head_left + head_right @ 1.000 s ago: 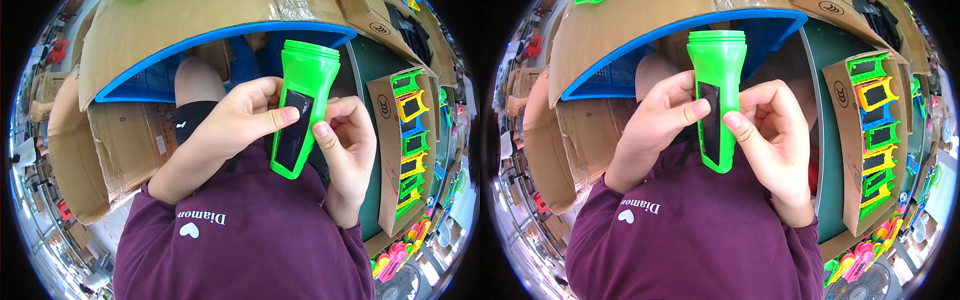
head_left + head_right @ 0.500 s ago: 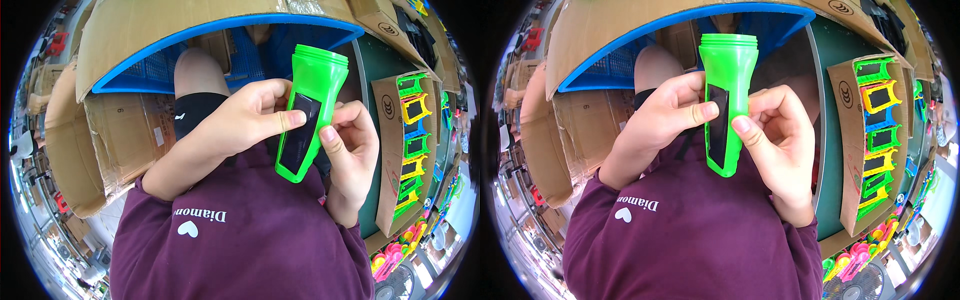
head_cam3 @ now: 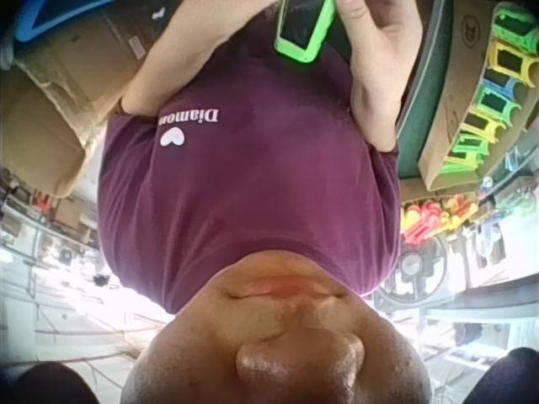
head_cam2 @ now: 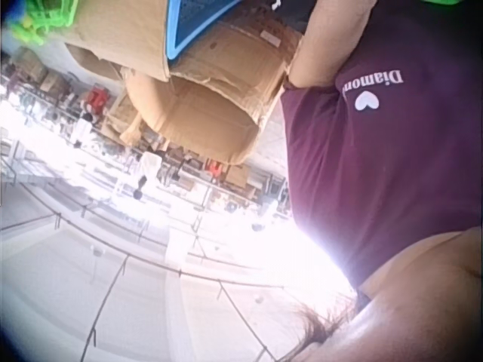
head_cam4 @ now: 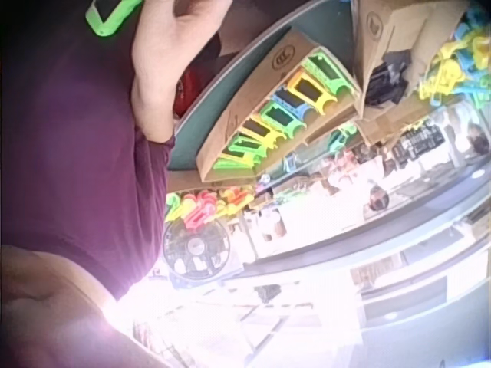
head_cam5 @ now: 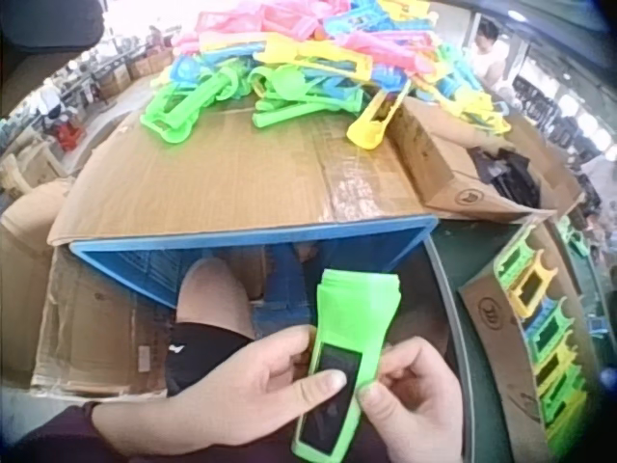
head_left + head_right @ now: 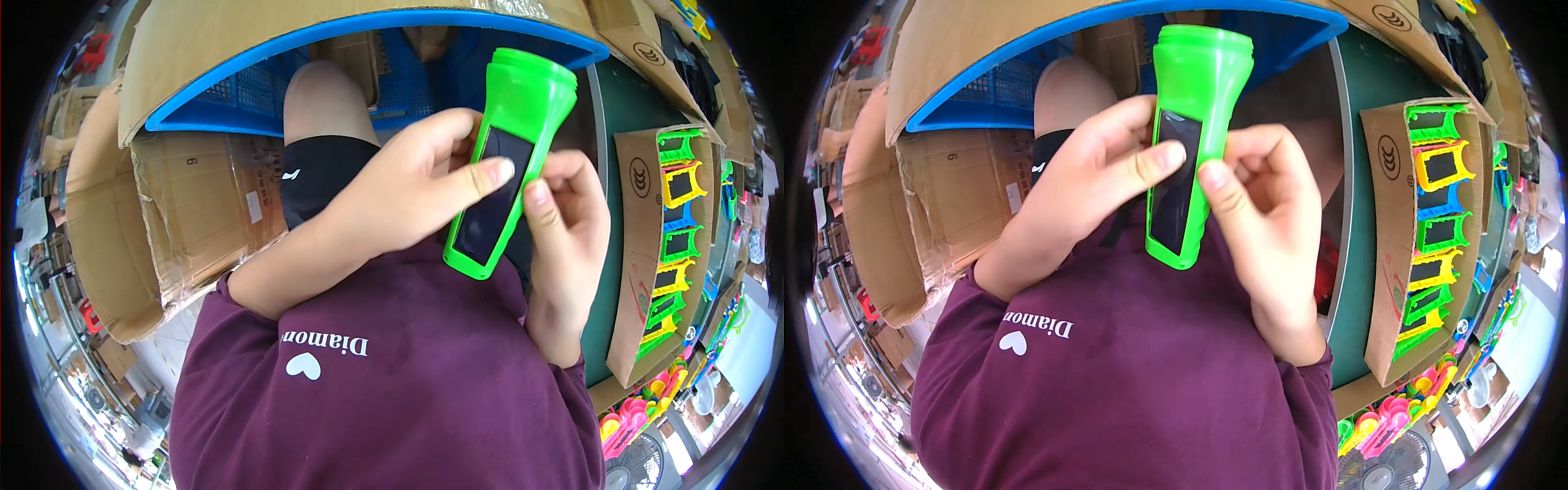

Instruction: Assembling plastic solar-powered flashlights by inserting black solar panels into various colored plastic housings.

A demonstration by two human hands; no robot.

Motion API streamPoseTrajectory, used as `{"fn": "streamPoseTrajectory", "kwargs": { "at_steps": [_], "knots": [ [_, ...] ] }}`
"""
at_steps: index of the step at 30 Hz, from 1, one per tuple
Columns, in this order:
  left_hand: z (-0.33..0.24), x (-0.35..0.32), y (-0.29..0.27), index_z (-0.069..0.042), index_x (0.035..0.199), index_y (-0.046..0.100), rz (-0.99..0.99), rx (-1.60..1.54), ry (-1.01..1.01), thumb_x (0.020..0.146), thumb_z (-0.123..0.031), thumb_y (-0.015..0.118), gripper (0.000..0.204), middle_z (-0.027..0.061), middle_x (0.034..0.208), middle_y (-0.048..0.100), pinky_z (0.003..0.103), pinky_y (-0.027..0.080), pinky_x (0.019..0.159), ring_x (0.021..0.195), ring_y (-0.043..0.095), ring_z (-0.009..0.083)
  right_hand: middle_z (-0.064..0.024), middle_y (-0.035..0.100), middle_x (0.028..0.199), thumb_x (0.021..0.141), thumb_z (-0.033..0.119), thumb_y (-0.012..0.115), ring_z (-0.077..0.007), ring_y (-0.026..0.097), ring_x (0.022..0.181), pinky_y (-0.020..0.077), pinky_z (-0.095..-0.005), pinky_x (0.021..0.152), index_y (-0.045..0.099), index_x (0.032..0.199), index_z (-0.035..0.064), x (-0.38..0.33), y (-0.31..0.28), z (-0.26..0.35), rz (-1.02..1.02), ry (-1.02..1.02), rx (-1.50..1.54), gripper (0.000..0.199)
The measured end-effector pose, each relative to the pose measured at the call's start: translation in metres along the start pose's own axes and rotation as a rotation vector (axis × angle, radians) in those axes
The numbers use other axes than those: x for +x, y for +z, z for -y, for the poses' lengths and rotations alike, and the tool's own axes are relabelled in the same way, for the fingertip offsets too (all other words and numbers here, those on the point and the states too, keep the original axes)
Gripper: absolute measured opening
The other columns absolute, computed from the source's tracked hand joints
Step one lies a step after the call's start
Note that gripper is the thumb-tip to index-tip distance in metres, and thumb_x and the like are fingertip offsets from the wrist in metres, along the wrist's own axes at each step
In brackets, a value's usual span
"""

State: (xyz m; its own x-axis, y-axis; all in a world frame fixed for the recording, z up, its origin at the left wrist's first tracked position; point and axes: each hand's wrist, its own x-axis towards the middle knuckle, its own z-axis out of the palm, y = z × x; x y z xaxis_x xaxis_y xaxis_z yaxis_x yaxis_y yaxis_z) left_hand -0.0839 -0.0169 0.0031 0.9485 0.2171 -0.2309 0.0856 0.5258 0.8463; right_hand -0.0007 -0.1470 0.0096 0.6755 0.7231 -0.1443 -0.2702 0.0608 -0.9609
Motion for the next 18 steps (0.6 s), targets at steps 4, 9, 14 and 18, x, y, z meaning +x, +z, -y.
{"fn": "streamPoseTrajectory", "kwargs": {
  "at_steps": [4,9,14,18],
  "knots": [
    [0.012,0.009,-0.015,0.002,0.116,0.042,0.177,-0.131,-0.148,0.08,-0.013,0.06,0.042,0.0065,0.103,0.054,0.026,0.041,0.082,0.095,0.051,0.0125,-0.0045,0.058,0.084,0.085,0.007,0.052,-0.0073,0.054,0.075,0.0432,-0.019,0.066,0.048,0.095,-0.0002,0.012,-0.007,-0.008,-0.087,-0.118,0.222,0.013],
    [0.02,0.011,-0.01,0.003,0.102,0.051,0.067,-0.086,-0.126,0.074,-0.012,0.067,0.036,0.0075,0.088,0.059,0.024,0.045,0.073,0.078,0.057,0.0115,-0.0044,0.057,0.084,0.084,0.01,0.054,-0.0084,0.054,0.075,0.0438,-0.0208,0.068,0.05,0.099,-0.0001,0.012,-0.011,-0.006,-0.117,0.064,0.079,0.018],
    [0.026,0.013,-0.008,0.002,0.097,0.053,-0.017,-0.128,-0.116,0.074,-0.01,0.066,0.029,0.0058,0.085,0.059,0.022,0.045,0.073,0.077,0.057,0.0107,-0.0028,0.056,0.081,0.084,0.011,0.054,-0.0069,0.051,0.073,0.0421,-0.0193,0.067,0.051,0.093,-0.0004,0.012,-0.021,-0.017,0.049,0.072,-0.026,0.014],
    [0.027,0.017,-0.008,0.003,0.097,0.053,0.021,-0.136,-0.089,0.074,-0.01,0.066,0.029,0.0056,0.085,0.059,0.022,0.045,0.072,0.077,0.057,0.0103,-0.0015,0.054,0.079,0.084,0.009,0.055,-0.0057,0.05,0.071,0.0413,-0.0185,0.065,0.05,0.089,0.0008,0.008,-0.018,-0.015,-0.021,0.067,0.005,0.011]
  ]
}}
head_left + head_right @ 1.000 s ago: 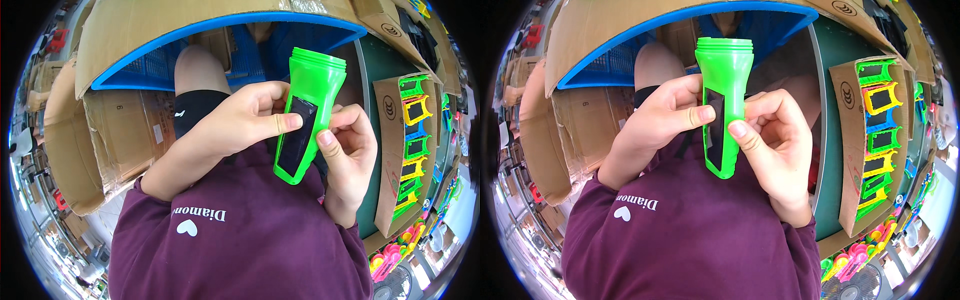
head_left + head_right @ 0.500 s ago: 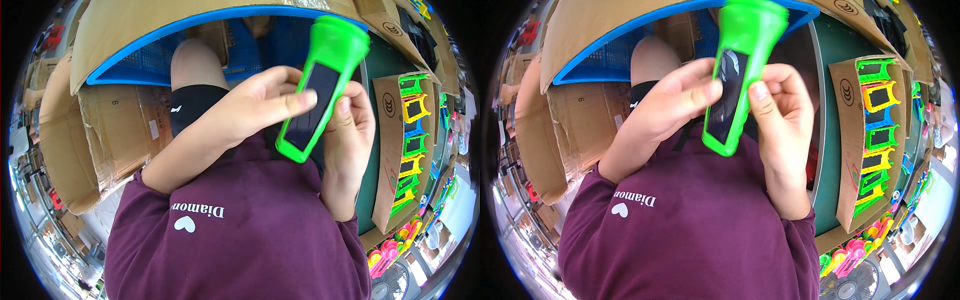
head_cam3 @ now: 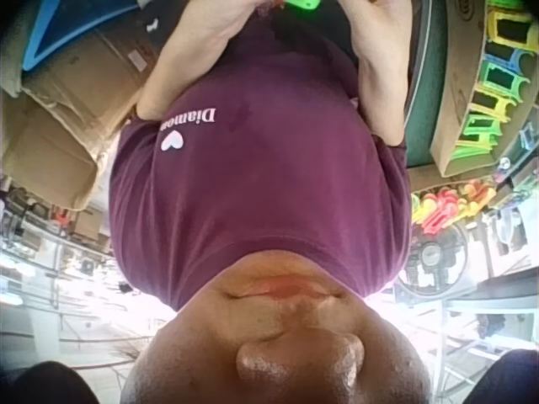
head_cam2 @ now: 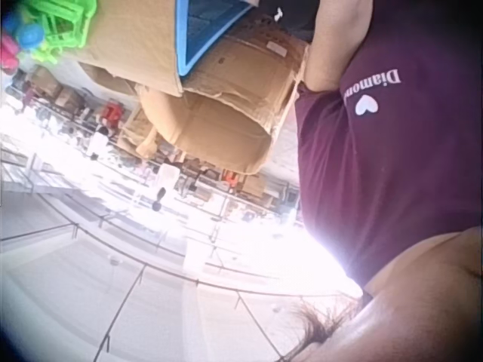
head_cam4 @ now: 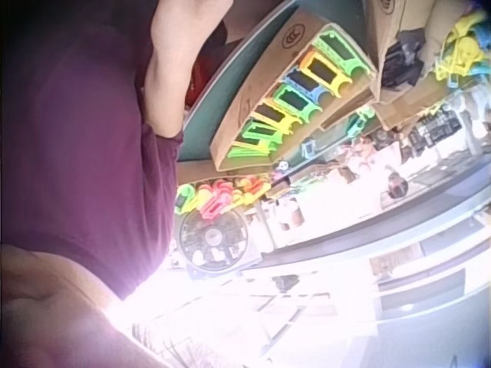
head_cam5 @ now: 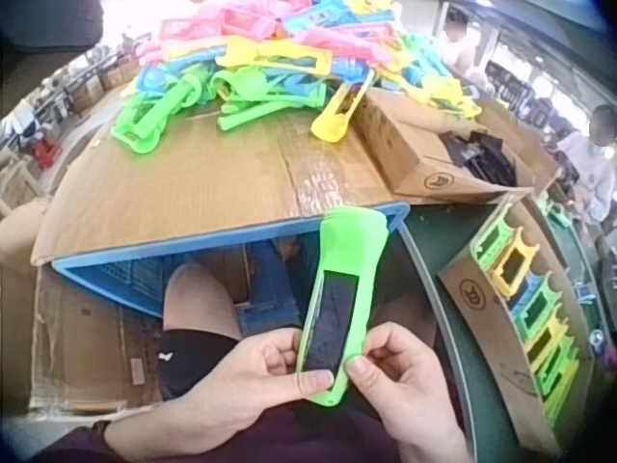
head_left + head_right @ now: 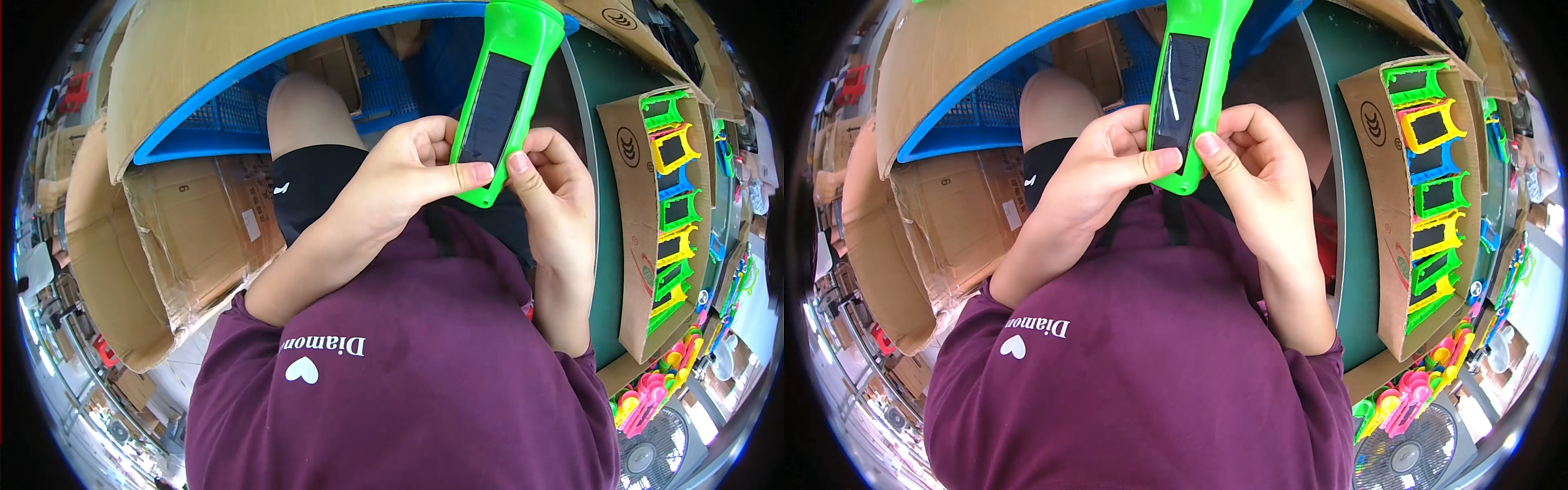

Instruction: Assembling plastic solar-powered flashlights by inserting black solar panels into various colored plastic housings.

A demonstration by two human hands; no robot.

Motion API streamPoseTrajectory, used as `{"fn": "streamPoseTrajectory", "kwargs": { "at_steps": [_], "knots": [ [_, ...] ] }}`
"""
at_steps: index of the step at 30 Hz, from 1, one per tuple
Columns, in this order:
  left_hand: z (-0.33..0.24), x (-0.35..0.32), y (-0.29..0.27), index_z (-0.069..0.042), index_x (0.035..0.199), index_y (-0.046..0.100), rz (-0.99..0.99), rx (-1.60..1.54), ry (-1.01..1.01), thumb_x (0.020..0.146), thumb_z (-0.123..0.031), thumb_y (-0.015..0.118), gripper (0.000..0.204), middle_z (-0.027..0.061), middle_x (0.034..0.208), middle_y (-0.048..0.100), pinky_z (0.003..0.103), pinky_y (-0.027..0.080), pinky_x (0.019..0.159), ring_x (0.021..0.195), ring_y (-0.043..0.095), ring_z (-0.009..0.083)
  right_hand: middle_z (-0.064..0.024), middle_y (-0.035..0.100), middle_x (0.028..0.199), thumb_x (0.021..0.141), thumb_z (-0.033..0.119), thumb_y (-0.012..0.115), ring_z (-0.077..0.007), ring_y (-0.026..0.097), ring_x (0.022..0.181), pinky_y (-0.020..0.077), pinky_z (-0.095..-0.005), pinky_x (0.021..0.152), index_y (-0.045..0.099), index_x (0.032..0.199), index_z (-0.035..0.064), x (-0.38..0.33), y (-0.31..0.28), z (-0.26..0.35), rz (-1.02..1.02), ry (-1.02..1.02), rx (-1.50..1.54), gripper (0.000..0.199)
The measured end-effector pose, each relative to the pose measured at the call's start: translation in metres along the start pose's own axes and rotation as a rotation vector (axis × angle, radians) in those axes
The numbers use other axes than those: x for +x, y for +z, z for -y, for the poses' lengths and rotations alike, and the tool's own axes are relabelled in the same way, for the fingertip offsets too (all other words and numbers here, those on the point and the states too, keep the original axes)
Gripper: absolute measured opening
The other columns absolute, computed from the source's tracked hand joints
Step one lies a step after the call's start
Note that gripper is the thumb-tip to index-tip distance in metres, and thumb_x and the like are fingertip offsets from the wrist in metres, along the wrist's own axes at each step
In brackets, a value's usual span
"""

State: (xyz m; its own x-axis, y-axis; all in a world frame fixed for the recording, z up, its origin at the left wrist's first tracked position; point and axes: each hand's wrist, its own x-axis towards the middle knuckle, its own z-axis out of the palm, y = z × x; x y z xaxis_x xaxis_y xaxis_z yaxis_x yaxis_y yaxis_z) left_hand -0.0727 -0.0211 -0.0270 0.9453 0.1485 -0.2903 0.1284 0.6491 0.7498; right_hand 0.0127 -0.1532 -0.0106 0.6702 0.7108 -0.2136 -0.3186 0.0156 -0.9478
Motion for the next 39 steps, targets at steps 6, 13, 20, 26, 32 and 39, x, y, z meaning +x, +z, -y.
{"fn": "streamPoseTrajectory", "kwargs": {
  "at_steps": [6,13,20,26,32,39],
  "knots": [
    [0.0,-0.004,0.002,0.004,0.097,0.053,-0.037,-0.003,-0.013,0.074,-0.009,0.066,0.029,0.0065,0.086,0.059,0.021,0.045,0.071,0.077,0.057,0.0101,-0.0016,0.054,0.081,0.084,0.009,0.054,-0.0055,0.049,0.073,0.0414,-0.0183,0.065,0.048,0.089,0.0012,-0.006,0.002,0.0,0.016,-0.023,0.022,0.011],
    [0.002,-0.008,-0.004,0.004,0.104,0.051,0.018,0.033,-0.065,0.076,-0.009,0.063,0.033,0.0055,0.092,0.058,0.023,0.044,0.074,0.083,0.056,0.0115,-0.0027,0.053,0.085,0.085,0.01,0.051,-0.0067,0.049,0.077,0.0389,-0.0192,0.07,0.046,0.095,0.0015,-0.011,0.003,-0.006,0.048,-0.039,0.083,0.014],
    [-0.007,-0.009,0.002,0.002,0.096,0.05,0.004,0.09,0.045,0.074,-0.011,0.067,0.031,0.0052,0.086,0.057,0.023,0.045,0.071,0.078,0.055,0.0105,-0.0015,0.054,0.084,0.084,0.008,0.053,-0.0063,0.05,0.074,0.0412,-0.019,0.068,0.048,0.096,0.0007,-0.006,0.008,-0.004,0.013,-0.194,-0.082,0.015],
    [0.002,-0.004,0.012,-0.002,0.088,0.05,-0.1,0.565,0.426,0.067,-0.007,0.069,0.028,0.0048,0.078,0.053,0.028,0.044,0.066,0.076,0.054,0.0166,-0.0065,0.058,0.091,0.086,0.012,0.051,-0.0099,0.054,0.082,0.0435,-0.0216,0.073,0.05,0.103,-0.0024,0.009,0.01,-0.012,-0.18,-0.197,0.072,0.022],
    [0.015,0.024,0.016,0.0,0.088,0.055,-0.066,1.358,0.998,0.058,-0.002,0.066,0.032,0.0092,0.078,0.051,0.034,0.041,0.061,0.072,0.051,0.0256,-0.0085,0.052,0.099,0.084,0.01,0.052,-0.0138,0.053,0.087,0.0444,-0.0251,0.073,0.047,0.105,-0.0031,-0.001,0.006,-0.003,-0.199,-0.23,-0.023,0.025],
    [0.04,0.037,0.041,-0.001,0.083,0.06,0.071,1.379,1.188,0.061,-0.005,0.065,0.023,0.0072,0.092,0.053,0.034,0.041,0.07,0.082,0.051,0.024,-0.0082,0.05,0.079,0.078,0.006,0.053,-0.016,0.052,0.074,0.0433,-0.0278,0.065,0.052,0.09,-0.0017,-0.01,-0.025,0.0,-0.518,-0.359,-0.465,0.015]
  ]
}}
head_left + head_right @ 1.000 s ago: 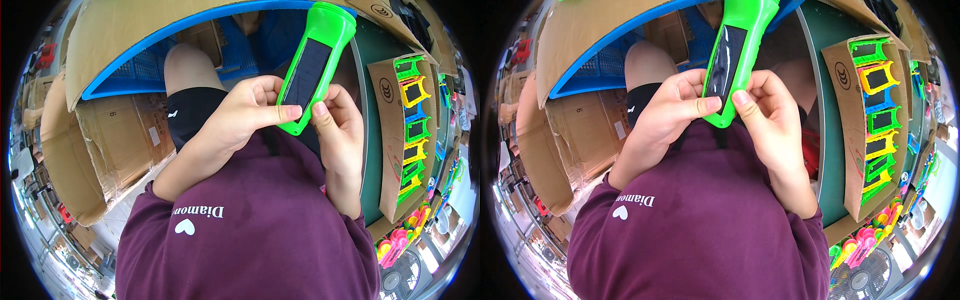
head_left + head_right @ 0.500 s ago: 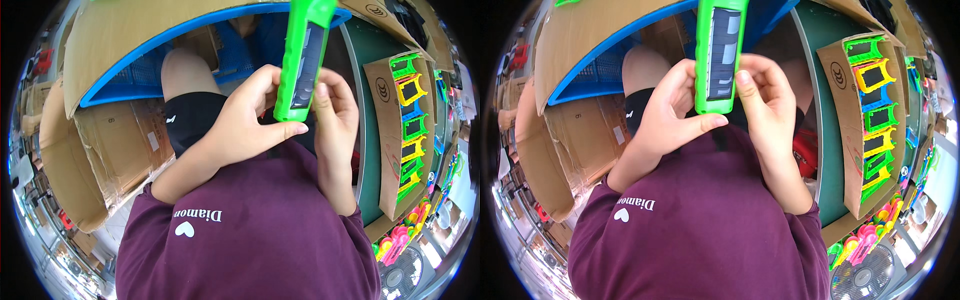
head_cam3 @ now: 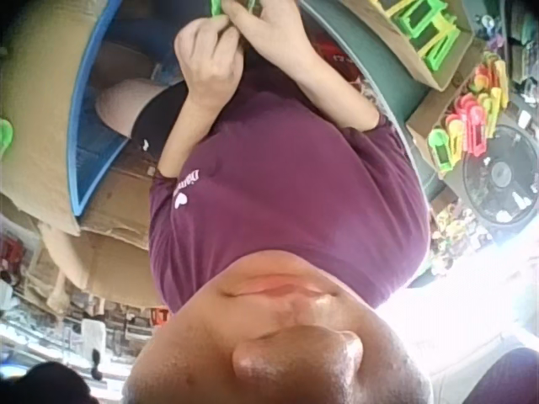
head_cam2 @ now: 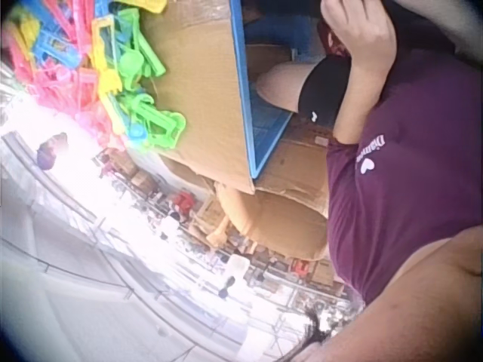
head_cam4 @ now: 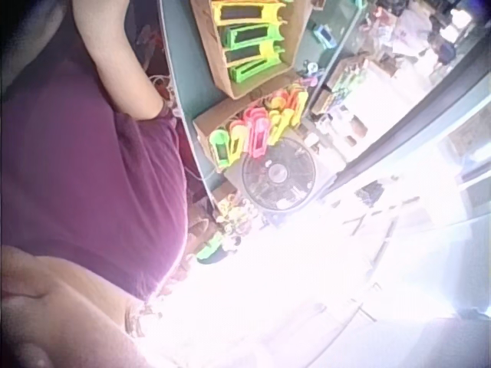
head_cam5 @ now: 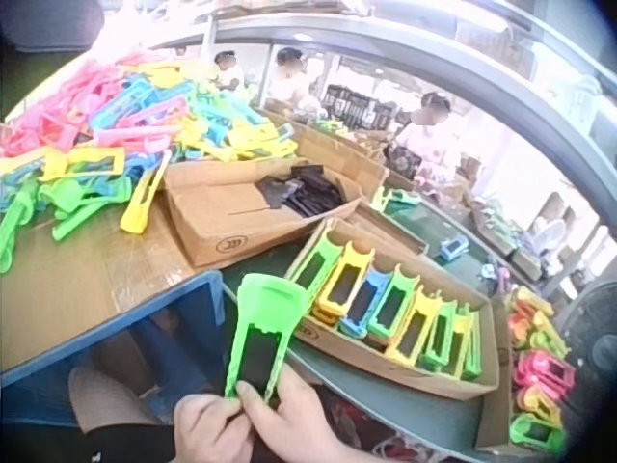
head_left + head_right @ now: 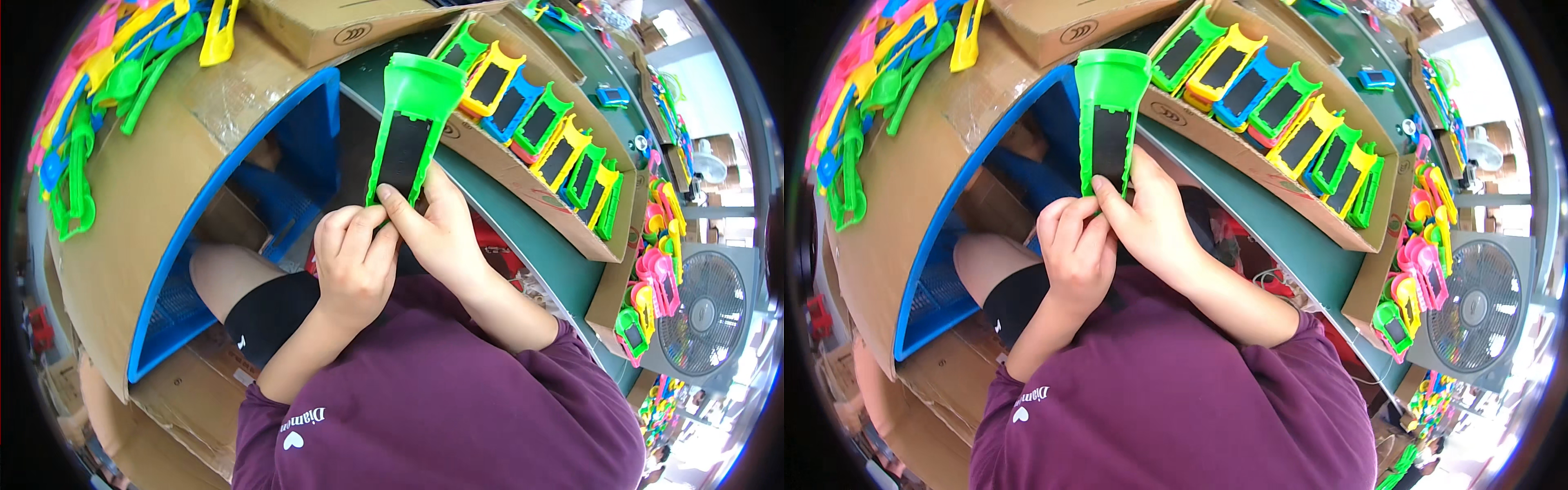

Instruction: Assembling plastic solar-powered flashlights by inserting black solar panels into various colored plastic housings.

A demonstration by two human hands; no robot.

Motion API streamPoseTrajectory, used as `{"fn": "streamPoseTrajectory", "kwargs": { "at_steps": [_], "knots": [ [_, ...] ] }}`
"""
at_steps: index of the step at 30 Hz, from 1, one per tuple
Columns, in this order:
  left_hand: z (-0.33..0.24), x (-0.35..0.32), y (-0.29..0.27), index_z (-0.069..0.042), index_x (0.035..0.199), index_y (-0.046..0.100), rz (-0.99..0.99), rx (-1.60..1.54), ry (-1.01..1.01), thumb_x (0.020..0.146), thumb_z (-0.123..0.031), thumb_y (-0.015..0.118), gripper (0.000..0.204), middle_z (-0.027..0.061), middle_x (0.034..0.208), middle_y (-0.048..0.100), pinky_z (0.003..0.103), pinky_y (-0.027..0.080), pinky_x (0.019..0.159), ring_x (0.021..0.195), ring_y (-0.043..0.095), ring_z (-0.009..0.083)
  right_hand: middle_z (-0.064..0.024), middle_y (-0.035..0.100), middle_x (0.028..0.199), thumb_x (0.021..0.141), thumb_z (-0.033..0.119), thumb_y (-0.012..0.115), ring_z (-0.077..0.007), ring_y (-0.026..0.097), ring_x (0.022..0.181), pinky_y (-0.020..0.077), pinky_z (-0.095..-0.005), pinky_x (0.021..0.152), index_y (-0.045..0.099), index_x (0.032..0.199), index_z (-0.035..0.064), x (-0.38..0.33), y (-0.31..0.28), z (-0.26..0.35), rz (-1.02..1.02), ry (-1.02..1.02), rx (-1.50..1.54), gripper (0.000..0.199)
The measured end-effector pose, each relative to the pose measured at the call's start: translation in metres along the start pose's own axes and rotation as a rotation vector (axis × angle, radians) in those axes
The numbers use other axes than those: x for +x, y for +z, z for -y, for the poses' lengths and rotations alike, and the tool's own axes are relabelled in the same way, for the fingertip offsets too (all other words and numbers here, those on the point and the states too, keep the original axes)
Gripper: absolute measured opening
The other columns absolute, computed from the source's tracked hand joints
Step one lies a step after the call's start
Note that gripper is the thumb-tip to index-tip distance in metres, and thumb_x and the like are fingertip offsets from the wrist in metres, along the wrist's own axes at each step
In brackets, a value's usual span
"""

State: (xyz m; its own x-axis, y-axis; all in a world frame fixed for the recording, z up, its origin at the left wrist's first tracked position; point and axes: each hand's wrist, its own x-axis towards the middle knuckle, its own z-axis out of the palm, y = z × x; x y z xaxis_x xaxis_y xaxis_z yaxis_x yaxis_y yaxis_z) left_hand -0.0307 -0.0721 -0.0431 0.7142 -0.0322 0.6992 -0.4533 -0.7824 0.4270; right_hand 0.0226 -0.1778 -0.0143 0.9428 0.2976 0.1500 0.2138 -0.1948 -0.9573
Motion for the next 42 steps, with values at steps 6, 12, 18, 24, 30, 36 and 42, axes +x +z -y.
{"fn": "streamPoseTrajectory", "kwargs": {
  "at_steps": [6,12,18,24,30,36,42],
  "knots": [
    [0.005,0.006,-0.015,-0.006,0.086,0.061,-0.004,-0.165,-0.005,0.062,0.0,0.063,0.025,0.0093,0.094,0.054,0.034,0.039,0.075,0.086,0.049,0.0262,-0.0044,0.055,0.07,0.086,0.023,0.05,-0.0113,0.049,0.064,0.0413,-0.0268,0.059,0.055,0.09,0.001,0.021,-0.074,0.02,-0.516,0.124,-0.242,0.023],
    [0.011,0.002,-0.016,-0.004,0.08,0.059,-0.002,-0.233,-0.182,0.065,0.004,0.057,0.017,0.0103,0.09,0.053,0.033,0.04,0.07,0.083,0.049,0.026,-0.0231,0.058,0.08,0.079,0.03,0.052,-0.0351,0.057,0.075,0.0438,-0.04,0.069,0.054,0.091,-0.0025,0.085,-0.171,-0.008,-0.61,0.021,-0.934,0.034],
    [0.028,-0.018,-0.04,-0.003,0.079,0.058,-0.021,-0.198,-0.385,0.068,0.003,0.055,0.013,0.0119,0.09,0.052,0.033,0.039,0.075,0.086,0.05,0.0257,-0.0236,0.058,0.093,0.077,0.036,0.053,-0.0353,0.055,0.091,0.0437,-0.043,0.077,0.05,0.102,0.0017,0.11,-0.143,-0.001,-0.39,0.194,-1.218,0.042],
    [0.05,-0.039,-0.064,-0.001,0.079,0.057,-0.123,-0.17,-0.529,0.07,0.005,0.053,0.012,0.0109,0.089,0.052,0.031,0.041,0.073,0.083,0.052,0.0245,-0.0162,0.062,0.076,0.074,0.023,0.051,-0.0295,0.06,0.077,0.046,-0.036,0.073,0.062,0.082,0.003,0.233,-0.073,0.042,-0.14,-0.366,-0.966,0.024],
    [0.044,-0.042,-0.082,-0.001,0.078,0.057,-0.147,-0.185,-0.612,0.071,0.006,0.052,0.011,0.0108,0.088,0.052,0.029,0.042,0.071,0.081,0.053,0.0223,-0.0236,0.06,0.081,0.065,0.034,0.06,-0.0319,0.059,0.081,0.0457,-0.039,0.076,0.063,0.077,-0.0028,0.363,-0.038,-0.056,-0.095,-0.232,-1.169,0.039],
    [0.05,-0.078,-0.094,0.0,0.079,0.056,-0.245,-0.132,-0.75,0.073,0.006,0.051,0.01,0.0109,0.087,0.052,0.026,0.044,0.064,0.076,0.054,0.0207,-0.0167,0.062,0.07,0.058,0.036,0.071,-0.0257,0.062,0.07,0.0481,-0.0345,0.066,0.065,0.072,0.001,0.377,-0.046,-0.066,-0.113,-0.035,-1.271,0.039],
    [0.06,-0.063,-0.093,0.0,0.081,0.056,-0.259,-0.318,-0.796,0.076,0.004,0.05,0.008,0.0091,0.082,0.054,0.024,0.044,0.065,0.074,0.054,0.0165,-0.0011,0.054,0.057,0.075,0.03,0.062,-0.0086,0.048,0.048,0.0385,-0.0221,0.049,0.062,0.075,0.0038,0.324,-0.039,0.001,0.022,-0.131,-0.801,0.026]
  ]
}}
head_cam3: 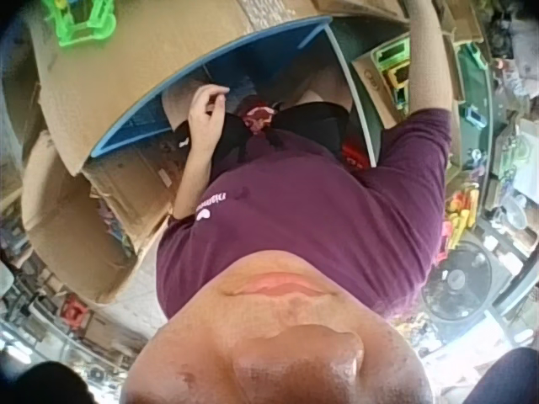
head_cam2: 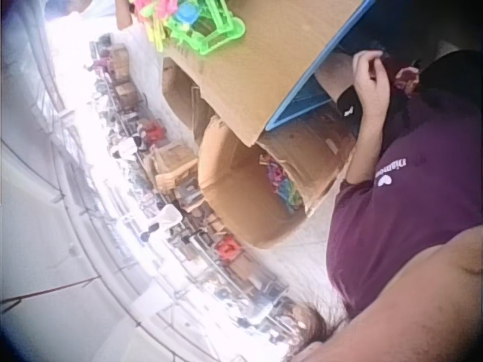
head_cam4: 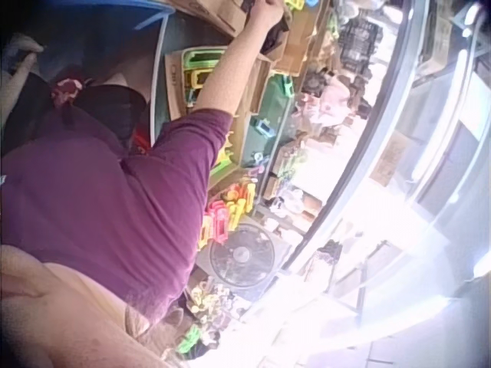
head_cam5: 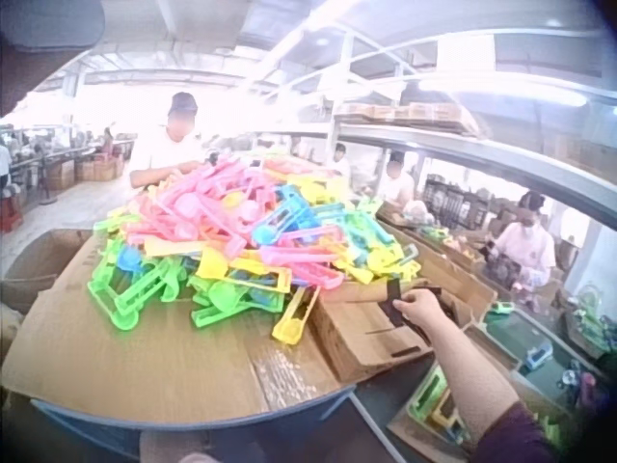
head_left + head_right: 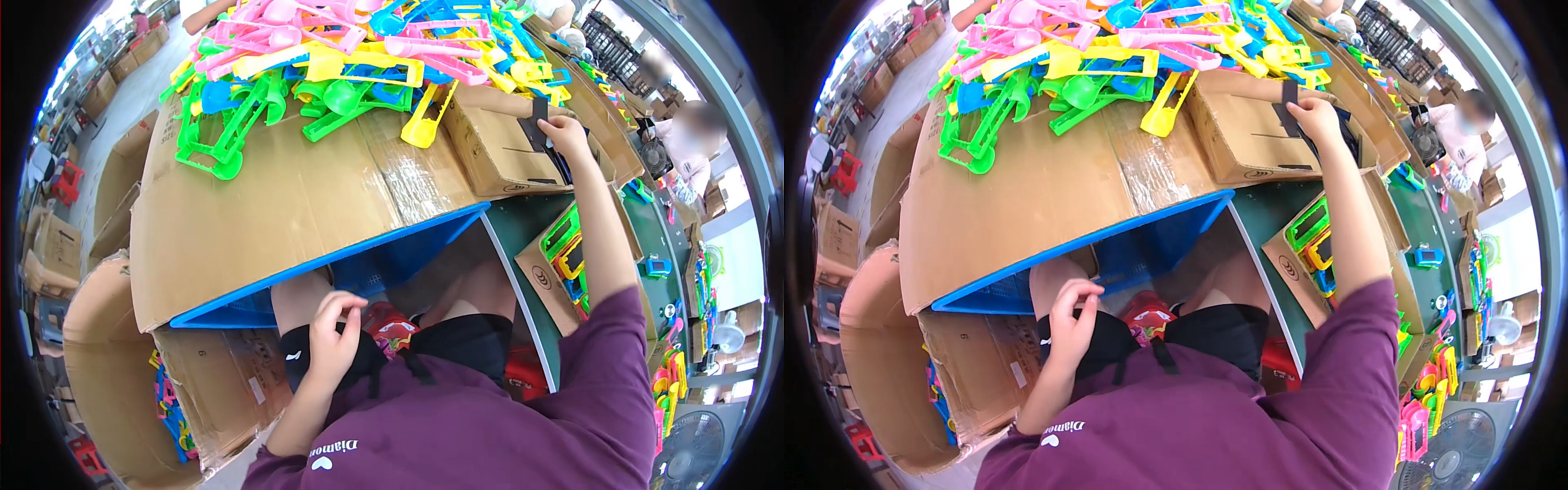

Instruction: Assembling plastic solar-powered flashlights by inserting black solar panels into various colored plastic housings.

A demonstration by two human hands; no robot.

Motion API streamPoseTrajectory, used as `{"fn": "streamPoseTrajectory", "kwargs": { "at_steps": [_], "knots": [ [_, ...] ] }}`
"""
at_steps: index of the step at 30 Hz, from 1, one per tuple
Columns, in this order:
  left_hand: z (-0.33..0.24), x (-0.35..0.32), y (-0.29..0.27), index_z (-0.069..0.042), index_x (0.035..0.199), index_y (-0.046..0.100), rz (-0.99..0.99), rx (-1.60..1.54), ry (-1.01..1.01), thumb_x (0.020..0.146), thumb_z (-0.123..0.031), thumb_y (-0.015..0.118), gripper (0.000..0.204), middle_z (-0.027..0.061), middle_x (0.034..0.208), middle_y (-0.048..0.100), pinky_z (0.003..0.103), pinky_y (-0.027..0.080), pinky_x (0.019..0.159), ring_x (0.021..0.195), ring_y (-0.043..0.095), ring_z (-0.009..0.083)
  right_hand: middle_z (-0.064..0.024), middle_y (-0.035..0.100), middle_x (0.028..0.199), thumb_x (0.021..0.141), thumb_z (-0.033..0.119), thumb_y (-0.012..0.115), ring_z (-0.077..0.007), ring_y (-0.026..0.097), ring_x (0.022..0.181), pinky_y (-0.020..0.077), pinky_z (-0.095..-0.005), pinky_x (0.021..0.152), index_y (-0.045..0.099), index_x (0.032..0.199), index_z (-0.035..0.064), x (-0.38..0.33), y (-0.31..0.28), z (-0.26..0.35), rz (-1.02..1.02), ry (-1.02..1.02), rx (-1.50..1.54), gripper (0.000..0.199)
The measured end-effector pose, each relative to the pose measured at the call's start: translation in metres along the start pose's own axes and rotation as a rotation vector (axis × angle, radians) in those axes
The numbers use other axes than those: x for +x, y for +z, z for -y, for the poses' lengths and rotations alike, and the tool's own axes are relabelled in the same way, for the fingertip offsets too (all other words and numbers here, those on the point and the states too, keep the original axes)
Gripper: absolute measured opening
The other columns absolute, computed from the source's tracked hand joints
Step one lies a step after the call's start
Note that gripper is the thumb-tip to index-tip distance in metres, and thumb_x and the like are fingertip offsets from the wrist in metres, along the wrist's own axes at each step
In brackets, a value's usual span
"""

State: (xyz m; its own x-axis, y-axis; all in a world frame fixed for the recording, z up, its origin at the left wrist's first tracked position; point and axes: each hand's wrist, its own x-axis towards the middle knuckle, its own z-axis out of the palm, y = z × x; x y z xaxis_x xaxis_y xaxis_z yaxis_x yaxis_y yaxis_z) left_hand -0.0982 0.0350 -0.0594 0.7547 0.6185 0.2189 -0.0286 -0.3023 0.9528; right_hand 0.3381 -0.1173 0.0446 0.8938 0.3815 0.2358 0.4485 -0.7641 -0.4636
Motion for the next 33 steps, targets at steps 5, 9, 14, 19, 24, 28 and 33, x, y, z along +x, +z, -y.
{"fn": "streamPoseTrajectory", "kwargs": {
  "at_steps": [5,9,14,19,24,28,33],
  "knots": [
    [-0.038,0.044,0.005,0.002,0.102,0.055,0.184,-0.527,-0.125,0.087,-0.014,0.048,0.023,0.0075,0.093,0.058,0.023,0.043,0.072,0.081,0.053,0.0106,0.0071,0.048,0.064,0.082,0.022,0.057,-0.0006,0.038,0.055,0.0305,-0.0159,0.049,0.059,0.089,0.003,-0.13,-0.053,0.122,0.618,-0.06,0.629,0.02],
    [-0.087,0.071,0.02,0.003,0.106,0.054,0.241,-0.807,-0.052,0.088,-0.017,0.048,0.028,0.0098,0.093,0.06,0.024,0.044,0.072,0.08,0.055,0.0118,0.0028,0.058,0.076,0.081,0.016,0.059,-0.0012,0.05,0.067,0.038,-0.0158,0.058,0.059,0.088,0.0017,-0.207,-0.062,0.157,0.838,0.023,0.754,0.016],
    [-0.103,0.062,0.017,0.005,0.103,0.055,0.274,-0.847,-0.088,0.086,-0.016,0.05,0.027,0.0104,0.089,0.061,0.025,0.045,0.071,0.076,0.057,0.0131,-0.0011,0.057,0.075,0.082,0.011,0.058,-0.0042,0.051,0.067,0.0415,-0.0177,0.058,0.057,0.084,-0.0012,-0.238,-0.049,0.154,0.871,0.003,0.95,0.012],
    [-0.101,0.046,0.022,0.004,0.091,0.059,0.107,-0.719,-0.062,0.083,-0.009,0.055,0.015,0.0048,0.078,0.06,0.019,0.044,0.063,0.068,0.055,0.0069,0.0007,0.047,0.07,0.079,0.007,0.059,-0.0037,0.046,0.061,0.0364,-0.0179,0.053,0.056,0.079,-0.0012,-0.27,-0.031,0.153,0.579,-0.147,0.762,0.009],
    [-0.094,0.036,0.031,0.003,0.089,0.057,0.059,-0.605,-0.014,0.083,-0.008,0.055,0.013,0.0029,0.076,0.059,0.018,0.043,0.063,0.068,0.054,0.0058,0.0022,0.048,0.068,0.079,0.006,0.059,-0.0027,0.043,0.058,0.0329,-0.0176,0.05,0.057,0.082,0.0004,-0.296,-0.01,0.142,0.462,-0.08,0.898,0.007],
    [-0.088,0.032,0.033,0.003,0.095,0.057,0.194,-0.846,-0.128,0.087,-0.019,0.051,0.024,0.0048,0.08,0.059,0.02,0.043,0.067,0.073,0.052,0.0062,0.002,0.053,0.071,0.081,0.008,0.058,-0.0022,0.046,0.061,0.0351,-0.0164,0.051,0.057,0.086,0.0004,-0.299,-0.012,0.143,0.425,0.113,1.15,0.009],
    [-0.073,0.017,0.031,0.004,0.096,0.058,0.443,-0.83,-0.293,0.085,-0.016,0.052,0.023,0.0084,0.084,0.06,0.023,0.045,0.07,0.076,0.056,0.0124,0.0006,0.056,0.071,0.083,0.012,0.056,-0.0023,0.049,0.059,0.0378,-0.0145,0.049,0.058,0.088,0.001,-0.29,-0.013,0.133,0.369,0.113,1.199,0.012]
  ]
}}
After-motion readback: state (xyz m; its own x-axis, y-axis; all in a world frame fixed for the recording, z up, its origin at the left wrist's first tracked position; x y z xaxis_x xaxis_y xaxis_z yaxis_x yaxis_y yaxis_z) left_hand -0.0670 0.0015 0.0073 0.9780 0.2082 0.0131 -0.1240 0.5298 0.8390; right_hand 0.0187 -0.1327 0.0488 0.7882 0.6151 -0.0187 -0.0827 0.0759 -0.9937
